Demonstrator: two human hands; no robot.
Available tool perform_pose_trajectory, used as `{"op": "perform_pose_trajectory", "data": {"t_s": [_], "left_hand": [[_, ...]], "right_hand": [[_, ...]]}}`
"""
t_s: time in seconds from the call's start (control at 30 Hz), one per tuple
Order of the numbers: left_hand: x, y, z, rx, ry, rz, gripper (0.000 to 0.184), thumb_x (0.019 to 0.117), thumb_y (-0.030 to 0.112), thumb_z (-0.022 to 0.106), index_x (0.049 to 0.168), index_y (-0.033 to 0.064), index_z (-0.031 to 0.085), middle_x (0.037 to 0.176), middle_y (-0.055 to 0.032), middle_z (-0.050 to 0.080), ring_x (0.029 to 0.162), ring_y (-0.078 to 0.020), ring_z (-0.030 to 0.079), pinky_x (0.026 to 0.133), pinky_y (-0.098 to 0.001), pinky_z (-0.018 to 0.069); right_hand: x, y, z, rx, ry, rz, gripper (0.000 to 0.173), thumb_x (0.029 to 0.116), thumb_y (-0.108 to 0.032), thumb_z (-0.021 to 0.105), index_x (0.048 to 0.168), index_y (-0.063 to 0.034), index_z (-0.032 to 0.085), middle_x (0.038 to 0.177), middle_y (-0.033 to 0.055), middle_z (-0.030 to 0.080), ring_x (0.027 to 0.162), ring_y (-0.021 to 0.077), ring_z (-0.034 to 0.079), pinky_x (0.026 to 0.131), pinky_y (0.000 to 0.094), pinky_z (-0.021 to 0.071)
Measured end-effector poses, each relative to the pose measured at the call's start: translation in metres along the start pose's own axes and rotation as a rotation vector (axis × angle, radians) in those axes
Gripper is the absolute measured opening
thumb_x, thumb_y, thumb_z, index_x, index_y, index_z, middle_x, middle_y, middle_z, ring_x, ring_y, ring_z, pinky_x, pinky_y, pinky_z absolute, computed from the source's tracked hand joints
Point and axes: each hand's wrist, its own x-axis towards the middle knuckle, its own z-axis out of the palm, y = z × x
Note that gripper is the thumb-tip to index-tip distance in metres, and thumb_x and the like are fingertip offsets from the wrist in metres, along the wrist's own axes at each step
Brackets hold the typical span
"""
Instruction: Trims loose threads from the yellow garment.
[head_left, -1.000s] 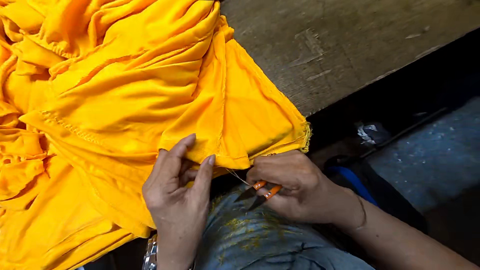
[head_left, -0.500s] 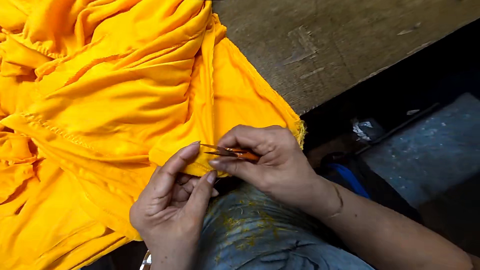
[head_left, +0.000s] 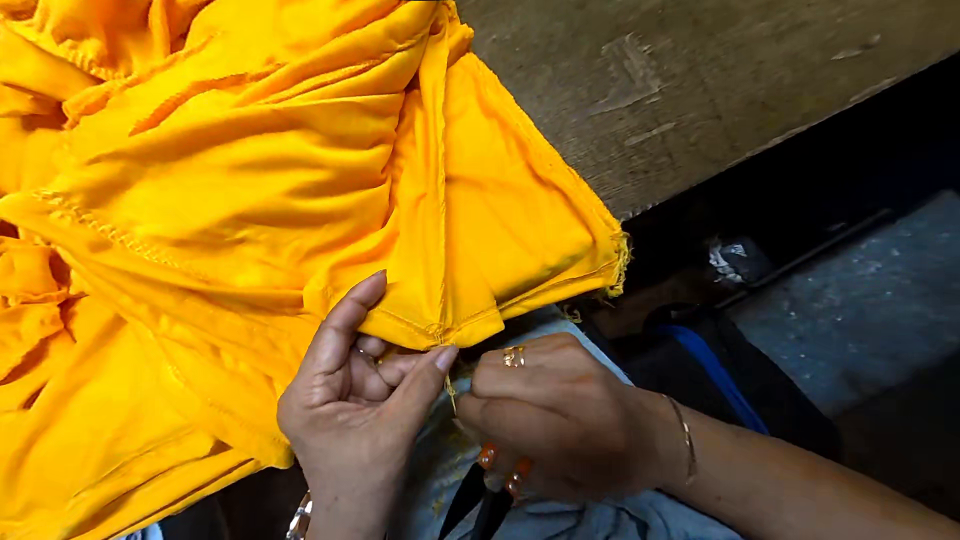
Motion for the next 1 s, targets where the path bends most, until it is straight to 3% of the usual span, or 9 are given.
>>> {"op": "perform_pose_trajectory", "data": {"t_s": [0.07, 0.13, 0.17, 0.27, 0.4, 0.63, 0.8, 0.9, 1.0], "left_hand": [[0.0, 0.003, -0.001, -0.018, -0.018, -0.016, 0.072, 0.0727, -0.012, 0.082, 0.14, -0.0049, 0.055, 0.126, -0.0148, 0.067, 0.089, -0.0219, 0.075, 0.072, -0.0323, 0.0674], [0.0, 0.006, -0.004, -0.06, -0.03, -0.035, 0.074, 0.0727, -0.01, 0.083, 0.141, -0.004, 0.054, 0.124, -0.0147, 0.067, 0.09, -0.0214, 0.075, 0.072, -0.0319, 0.0672], [-0.001, 0.006, -0.006, -0.095, -0.028, -0.045, 0.076, 0.0722, -0.009, 0.084, 0.141, -0.0043, 0.054, 0.124, -0.0156, 0.067, 0.093, -0.0222, 0.075, 0.074, -0.0327, 0.0671], [-0.003, 0.007, -0.01, -0.179, -0.025, -0.082, 0.078, 0.073, -0.007, 0.084, 0.144, -0.0037, 0.052, 0.127, -0.0174, 0.065, 0.098, -0.0231, 0.074, 0.077, -0.034, 0.0665], [-0.006, 0.01, -0.006, -0.207, 0.004, -0.152, 0.079, 0.0731, -0.001, 0.086, 0.144, -0.0012, 0.053, 0.121, -0.0167, 0.068, 0.096, -0.0202, 0.074, 0.077, -0.0315, 0.0653], [-0.009, 0.012, -0.003, -0.256, 0.007, -0.19, 0.079, 0.0733, -0.003, 0.085, 0.145, -0.0013, 0.051, 0.121, -0.0203, 0.069, 0.101, -0.0253, 0.074, 0.081, -0.036, 0.0651], [-0.011, 0.01, -0.002, -0.223, 0.021, -0.187, 0.086, 0.0695, -0.006, 0.086, 0.146, -0.0026, 0.048, 0.123, -0.0188, 0.067, 0.095, -0.0234, 0.075, 0.073, -0.0339, 0.0666], [-0.011, 0.009, -0.003, -0.187, 0.02, -0.17, 0.079, 0.0723, -0.003, 0.085, 0.144, -0.0022, 0.051, 0.122, -0.0179, 0.067, 0.094, -0.022, 0.074, 0.073, -0.0323, 0.066], [-0.009, 0.008, -0.003, -0.12, 0.05, -0.109, 0.057, 0.0837, 0.001, 0.079, 0.138, -0.0012, 0.059, 0.11, -0.0134, 0.072, 0.086, -0.0179, 0.073, 0.072, -0.0294, 0.0644]], "right_hand": [[-0.001, 0.0, -0.005, -0.004, 0.02, 0.087, 0.019, 0.098, -0.017, 0.057, 0.089, -0.005, 0.068, 0.073, 0.0009, 0.059, 0.067, 0.0089, 0.058, 0.056, 0.0229, 0.0468], [-0.003, 0.002, -0.012, -0.096, 0.078, 0.203, 0.039, 0.1041, -0.038, 0.053, 0.101, -0.0032, 0.07, 0.08, 0.0013, 0.061, 0.071, 0.0079, 0.059, 0.059, 0.0224, 0.0491], [-0.005, 0.004, -0.016, -0.184, 0.102, 0.246, 0.045, 0.1064, -0.042, 0.048, 0.109, -0.0016, 0.07, 0.084, 0.0029, 0.062, 0.074, 0.0091, 0.06, 0.06, 0.0232, 0.0494], [-0.012, 0.011, -0.021, -0.417, 0.127, 0.28, 0.041, 0.1068, -0.026, 0.044, 0.12, 0.0016, 0.07, 0.088, 0.0077, 0.061, 0.076, 0.0169, 0.058, 0.06, 0.0283, 0.0455], [-0.013, 0.007, -0.013, -0.494, 0.168, 0.243, 0.038, 0.1063, -0.026, 0.049, 0.115, 0.0017, 0.073, 0.083, 0.0082, 0.061, 0.073, 0.0184, 0.058, 0.059, 0.0293, 0.0458], [-0.002, 0.012, -0.003, -0.464, 0.219, 0.184, 0.033, 0.1053, -0.023, 0.053, 0.107, 0.0022, 0.075, 0.077, 0.0066, 0.061, 0.068, 0.0164, 0.056, 0.055, 0.0278, 0.0425], [0.0, 0.016, -0.001, -0.472, 0.218, 0.173, 0.03, 0.1045, -0.02, 0.053, 0.096, -0.0002, 0.074, 0.073, 0.0068, 0.061, 0.066, 0.0179, 0.058, 0.054, 0.03, 0.0429], [-0.002, 0.02, -0.005, -0.32, 0.215, 0.211, 0.031, 0.106, -0.018, 0.051, 0.096, 0.0007, 0.073, 0.075, 0.0061, 0.061, 0.066, 0.0143, 0.058, 0.055, 0.0274, 0.044], [-0.002, 0.022, -0.012, 0.06, 0.278, 0.338, 0.031, 0.1069, -0.017, 0.048, 0.104, 0.0042, 0.07, 0.082, 0.0006, 0.063, 0.069, 0.0006, 0.055, 0.059, 0.0153, 0.0459]]}}
